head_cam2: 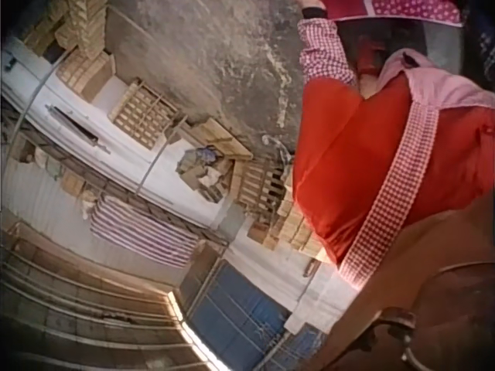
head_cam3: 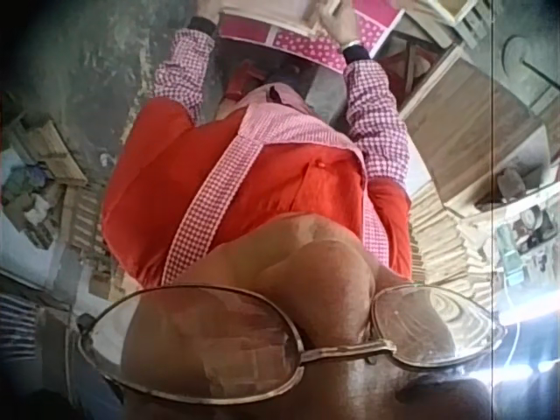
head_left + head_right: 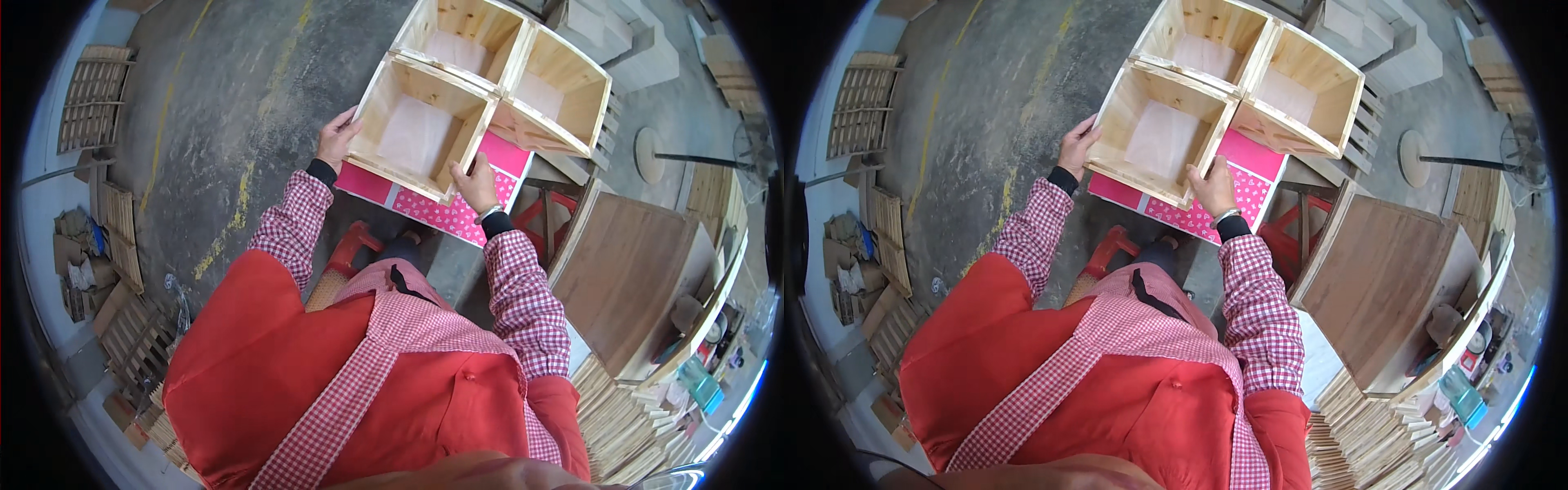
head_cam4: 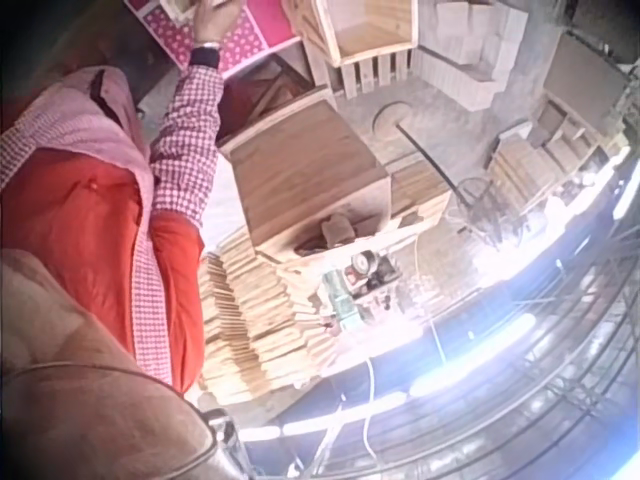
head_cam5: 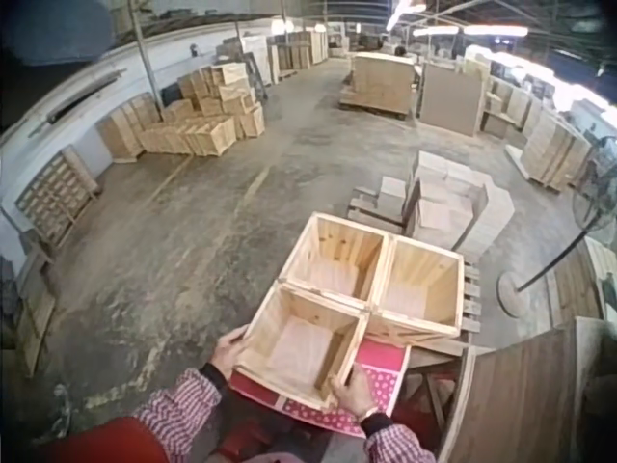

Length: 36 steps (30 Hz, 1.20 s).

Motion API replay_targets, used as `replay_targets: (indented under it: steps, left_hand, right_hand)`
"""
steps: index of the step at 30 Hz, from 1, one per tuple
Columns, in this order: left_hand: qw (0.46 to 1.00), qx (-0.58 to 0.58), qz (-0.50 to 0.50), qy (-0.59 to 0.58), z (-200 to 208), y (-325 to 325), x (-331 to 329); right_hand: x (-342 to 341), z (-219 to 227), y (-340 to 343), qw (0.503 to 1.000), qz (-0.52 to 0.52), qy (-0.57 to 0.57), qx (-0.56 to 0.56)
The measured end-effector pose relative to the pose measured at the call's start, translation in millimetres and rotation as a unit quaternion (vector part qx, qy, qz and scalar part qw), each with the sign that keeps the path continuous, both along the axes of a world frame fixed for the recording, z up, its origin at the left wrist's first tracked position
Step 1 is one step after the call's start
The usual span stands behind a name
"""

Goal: The recorder is seen assembling and applying glue to wooden panels to create boxes.

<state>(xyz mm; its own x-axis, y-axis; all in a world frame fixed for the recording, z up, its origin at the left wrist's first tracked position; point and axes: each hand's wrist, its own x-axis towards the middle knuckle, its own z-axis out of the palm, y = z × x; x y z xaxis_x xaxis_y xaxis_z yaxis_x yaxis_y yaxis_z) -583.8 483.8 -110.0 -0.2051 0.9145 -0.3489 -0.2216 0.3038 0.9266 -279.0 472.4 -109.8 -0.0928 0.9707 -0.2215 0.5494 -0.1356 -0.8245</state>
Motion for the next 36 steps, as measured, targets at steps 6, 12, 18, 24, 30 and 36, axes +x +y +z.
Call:
replay_targets:
  steps: [6, 12, 18, 24, 30, 36]
  left_hand:
    - [0.897, 0.073, 0.049, 0.434, 6, -6, 9]
    - [0.921, 0.127, -0.25, 0.269, 85, -44, 112]
    - [0.704, 0.503, -0.317, 0.388, 142, -54, 171]
    - [0.536, 0.714, -0.384, 0.235, 189, -34, 210]
    - [0.43, 0.794, -0.405, 0.146, 221, -34, 266]
    - [0.406, 0.795, -0.448, 0.053, 246, -58, 306]
  right_hand:
    - [5, 26, -12, 1.0, -0.011, -0.022, 0.007]
    - [5, 123, -40, 0.987, 0.034, 0.101, 0.116]
    - [46, 185, -106, 0.99, 0.075, 0.113, -0.036]
    - [71, 214, -155, 0.958, -0.012, 0.258, -0.121]
    - [93, 223, -185, 0.953, -0.036, 0.298, -0.048]
    - [101, 219, -230, 0.935, -0.118, 0.334, 0.011]
